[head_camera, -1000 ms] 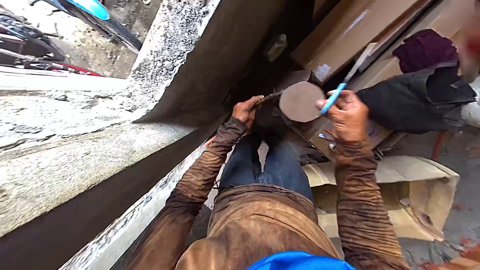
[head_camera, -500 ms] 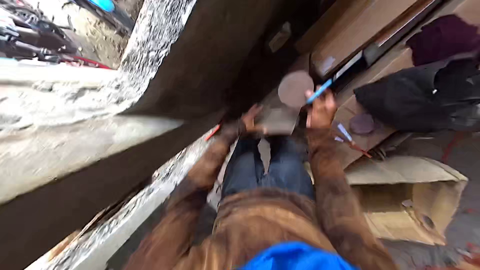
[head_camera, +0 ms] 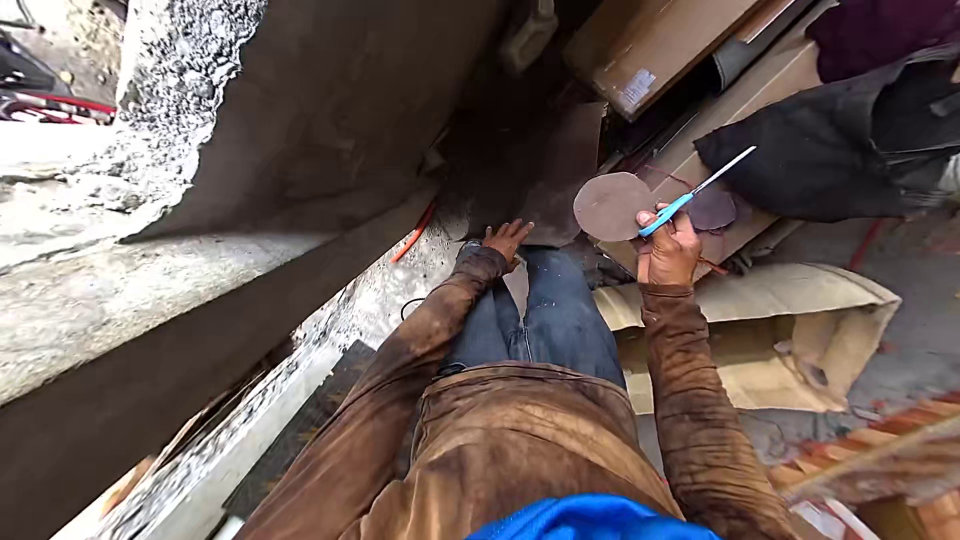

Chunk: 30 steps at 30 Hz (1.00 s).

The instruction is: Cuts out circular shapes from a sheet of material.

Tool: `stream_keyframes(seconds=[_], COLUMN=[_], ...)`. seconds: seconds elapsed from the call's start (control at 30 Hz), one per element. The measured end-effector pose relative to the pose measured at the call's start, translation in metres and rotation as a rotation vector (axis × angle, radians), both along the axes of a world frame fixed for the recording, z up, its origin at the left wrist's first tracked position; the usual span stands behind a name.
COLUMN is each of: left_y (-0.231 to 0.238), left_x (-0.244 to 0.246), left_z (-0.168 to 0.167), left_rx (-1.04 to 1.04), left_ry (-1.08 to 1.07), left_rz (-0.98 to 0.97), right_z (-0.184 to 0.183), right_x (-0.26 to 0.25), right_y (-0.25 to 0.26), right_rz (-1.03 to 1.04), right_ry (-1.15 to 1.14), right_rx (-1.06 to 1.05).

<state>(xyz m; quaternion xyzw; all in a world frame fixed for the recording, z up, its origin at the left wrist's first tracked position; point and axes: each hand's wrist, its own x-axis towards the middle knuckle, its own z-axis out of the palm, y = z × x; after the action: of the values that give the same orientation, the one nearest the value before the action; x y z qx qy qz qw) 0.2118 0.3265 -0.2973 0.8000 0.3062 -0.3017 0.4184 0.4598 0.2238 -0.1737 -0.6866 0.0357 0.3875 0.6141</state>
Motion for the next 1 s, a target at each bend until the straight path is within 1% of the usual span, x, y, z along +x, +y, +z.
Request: stream_keyframes(seconds=[0.13,0.23,0.27,0.33,0.37,0.43,0.53,0.6,0.67,0.73,0.8,0.83,0.87,0.9,0.97,1.0], left_y=[0.002,-0.015,-0.029,-0.057,-0.065,-0.076,-0.082,-0.089,-0.109,-0.115,-0.114,-0.114,-0.112,-0.102,-0.049,-0.021], left_x=[0.026,0.047,0.046,0.032,0.028,0.025,0.022,0.02,0.01,0.014,0.021,0.021,0.02,0.021,0.038,0.038], left_z=[-0.035,-0.04,-0.037,-0.034,-0.044,-0.065,-0.08,-0.105,-0.149,-0.178,-0.208,-0.219,-0.224,-0.221,-0.194,-0.178], left_rx=[-0.058,-0.106,-0.137,-0.155,-0.17,-0.244,-0.321,-0.295,-0.204,-0.213,-0.256,-0.242,-0.192,-0.139,-0.157,-0.134], left_ry=[0.21,0.388,0.415,0.356,0.349,0.408,0.445,0.416,0.313,0.347,0.375,0.342,0.281,0.23,0.265,0.214], left_rz=[-0.159,-0.274,-0.27,-0.186,-0.166,-0.159,-0.177,-0.156,-0.162,-0.265,-0.309,-0.26,-0.16,-0.064,0.014,0.062], right_z=[0.003,0.004,0.005,-0.002,-0.012,-0.028,-0.041,-0.051,-0.06,-0.064,-0.066,-0.065,-0.064,-0.062,-0.057,-0.055], right_x=[-0.009,-0.013,-0.017,-0.025,-0.029,-0.042,-0.061,-0.067,-0.067,-0.064,-0.06,-0.057,-0.055,-0.054,-0.053,-0.052], right_y=[-0.014,-0.035,-0.049,-0.073,-0.085,-0.111,-0.151,-0.168,-0.181,-0.19,-0.193,-0.192,-0.191,-0.187,-0.176,-0.168], right_rz=[-0.004,0.039,0.048,0.057,0.057,0.029,-0.05,-0.06,-0.06,-0.071,-0.081,-0.072,-0.06,-0.039,0.009,0.033], right_ry=[-0.013,-0.095,-0.107,-0.118,-0.123,-0.108,-0.057,-0.046,-0.033,-0.033,-0.045,-0.052,-0.061,-0.066,-0.081,-0.086], right_rx=[0.015,-0.081,-0.133,-0.233,-0.285,-0.391,-0.524,-0.574,-0.567,-0.538,-0.514,-0.501,-0.485,-0.47,-0.433,-0.404])
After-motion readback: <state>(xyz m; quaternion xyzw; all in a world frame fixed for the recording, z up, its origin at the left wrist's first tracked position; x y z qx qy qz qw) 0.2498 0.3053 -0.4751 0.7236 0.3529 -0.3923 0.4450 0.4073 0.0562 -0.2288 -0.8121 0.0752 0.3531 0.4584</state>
